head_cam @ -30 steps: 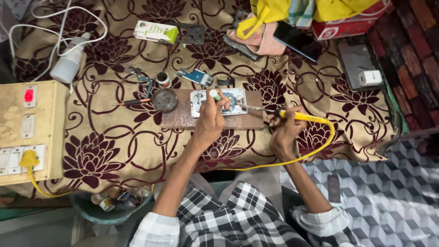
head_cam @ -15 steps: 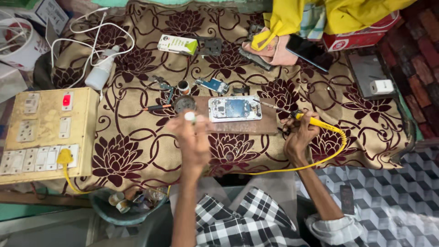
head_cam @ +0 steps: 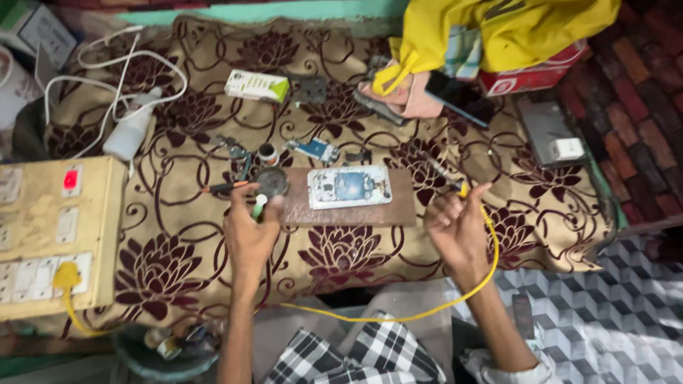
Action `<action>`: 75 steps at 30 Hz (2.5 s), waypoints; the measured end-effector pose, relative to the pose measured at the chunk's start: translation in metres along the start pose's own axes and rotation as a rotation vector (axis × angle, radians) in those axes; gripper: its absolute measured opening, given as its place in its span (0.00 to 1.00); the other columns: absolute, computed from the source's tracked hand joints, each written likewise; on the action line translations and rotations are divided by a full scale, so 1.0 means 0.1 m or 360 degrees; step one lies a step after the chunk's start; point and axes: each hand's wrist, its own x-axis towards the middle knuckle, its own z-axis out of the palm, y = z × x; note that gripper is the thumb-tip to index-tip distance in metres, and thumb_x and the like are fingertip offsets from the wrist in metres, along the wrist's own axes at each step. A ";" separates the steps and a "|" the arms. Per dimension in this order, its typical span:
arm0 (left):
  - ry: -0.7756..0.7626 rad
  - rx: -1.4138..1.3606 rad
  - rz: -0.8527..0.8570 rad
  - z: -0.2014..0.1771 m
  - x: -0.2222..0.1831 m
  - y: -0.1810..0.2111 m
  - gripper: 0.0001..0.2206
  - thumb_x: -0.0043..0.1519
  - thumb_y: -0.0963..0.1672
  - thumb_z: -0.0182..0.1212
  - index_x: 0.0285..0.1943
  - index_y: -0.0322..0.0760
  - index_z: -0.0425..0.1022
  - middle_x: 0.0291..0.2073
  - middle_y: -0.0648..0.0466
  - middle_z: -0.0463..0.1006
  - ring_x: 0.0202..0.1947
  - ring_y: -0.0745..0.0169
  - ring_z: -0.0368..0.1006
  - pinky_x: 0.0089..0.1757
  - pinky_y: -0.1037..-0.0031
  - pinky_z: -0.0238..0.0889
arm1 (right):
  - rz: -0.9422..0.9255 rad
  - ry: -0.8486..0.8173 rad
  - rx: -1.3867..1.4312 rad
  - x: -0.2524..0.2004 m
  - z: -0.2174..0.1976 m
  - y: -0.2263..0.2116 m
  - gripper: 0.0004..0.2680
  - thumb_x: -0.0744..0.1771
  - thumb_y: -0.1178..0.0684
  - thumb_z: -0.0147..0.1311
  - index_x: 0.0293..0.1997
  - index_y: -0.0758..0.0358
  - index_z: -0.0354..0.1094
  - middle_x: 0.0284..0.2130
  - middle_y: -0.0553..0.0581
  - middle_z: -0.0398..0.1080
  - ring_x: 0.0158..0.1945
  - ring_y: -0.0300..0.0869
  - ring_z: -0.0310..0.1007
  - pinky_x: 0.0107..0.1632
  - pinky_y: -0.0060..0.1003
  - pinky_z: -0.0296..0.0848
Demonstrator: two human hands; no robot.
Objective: The person solders a disassembled smartphone circuit board using a soldering iron and solder wire. They repeatedly apply solder to various points on the board and clean the iron tip on a sponge.
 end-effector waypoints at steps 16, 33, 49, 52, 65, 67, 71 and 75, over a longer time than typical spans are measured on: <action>0.0313 0.0392 -0.0013 0.34 0.09 0.11 0.29 0.52 0.52 0.78 0.60 0.37 0.77 0.26 0.53 0.82 0.17 0.61 0.72 0.26 0.69 0.69 | -0.0160 0.0021 -0.0279 -0.23 0.55 0.20 0.19 0.70 0.33 0.43 0.34 0.62 0.59 0.23 0.49 0.63 0.26 0.35 0.60 0.31 0.26 0.63; 0.0212 0.0013 0.0930 0.10 -0.47 1.20 0.29 0.52 0.49 0.76 0.60 0.27 0.77 0.15 0.63 0.75 0.11 0.73 0.58 0.24 0.72 0.48 | -0.1476 -0.0424 -0.1725 -0.67 0.20 0.59 0.10 0.71 0.53 0.54 0.52 0.65 0.57 0.35 0.62 0.73 0.36 0.42 0.78 0.40 0.33 0.78; 0.0465 0.0238 0.1321 0.26 -0.48 1.05 0.28 0.72 0.54 0.43 0.66 0.28 0.74 0.10 0.64 0.60 0.11 0.68 0.49 0.25 0.67 0.42 | -0.1767 -0.0094 -0.2473 -0.88 0.89 0.37 0.05 0.69 0.57 0.53 0.36 0.67 0.64 0.25 0.58 0.74 0.26 0.40 0.77 0.32 0.32 0.76; 0.0496 0.0245 0.1208 0.24 -0.48 1.13 0.26 0.71 0.54 0.50 0.64 0.29 0.75 0.08 0.64 0.59 0.10 0.70 0.50 0.24 0.68 0.41 | -0.1511 -0.0094 -0.2185 -0.94 0.87 0.40 0.07 0.69 0.57 0.52 0.34 0.67 0.63 0.18 0.55 0.72 0.20 0.35 0.73 0.29 0.31 0.75; 0.0479 0.0208 0.1298 0.13 -0.64 1.29 0.24 0.71 0.50 0.52 0.67 0.26 0.73 0.12 0.63 0.61 0.13 0.68 0.53 0.25 0.68 0.44 | -0.1055 -0.0340 -0.1229 -0.86 0.53 0.49 0.08 0.71 0.53 0.50 0.44 0.66 0.56 0.28 0.65 0.70 0.29 0.48 0.78 0.26 0.35 0.76; 0.0454 0.0208 0.1299 0.18 -0.66 1.32 0.23 0.69 0.49 0.53 0.65 0.27 0.74 0.09 0.64 0.58 0.10 0.68 0.51 0.24 0.67 0.43 | -0.1088 -0.0336 -0.1203 -0.84 0.45 0.50 0.08 0.71 0.53 0.50 0.45 0.65 0.55 0.30 0.65 0.70 0.30 0.48 0.77 0.27 0.36 0.76; 0.0463 0.0166 0.1247 0.20 -0.65 1.33 0.24 0.66 0.50 0.55 0.64 0.28 0.75 0.09 0.64 0.58 0.10 0.68 0.51 0.23 0.67 0.41 | -0.1219 -0.0301 -0.1185 -0.85 0.32 0.44 0.08 0.72 0.54 0.52 0.44 0.65 0.55 0.28 0.62 0.67 0.25 0.46 0.73 0.28 0.39 0.77; 0.0426 0.0015 0.1164 0.17 -0.58 1.34 0.26 0.63 0.51 0.63 0.64 0.26 0.74 0.12 0.62 0.64 0.12 0.68 0.55 0.24 0.68 0.44 | -0.1486 -0.0215 -0.1191 -0.88 0.28 0.37 0.08 0.71 0.54 0.52 0.42 0.63 0.54 0.28 0.63 0.68 0.21 0.42 0.69 0.26 0.38 0.76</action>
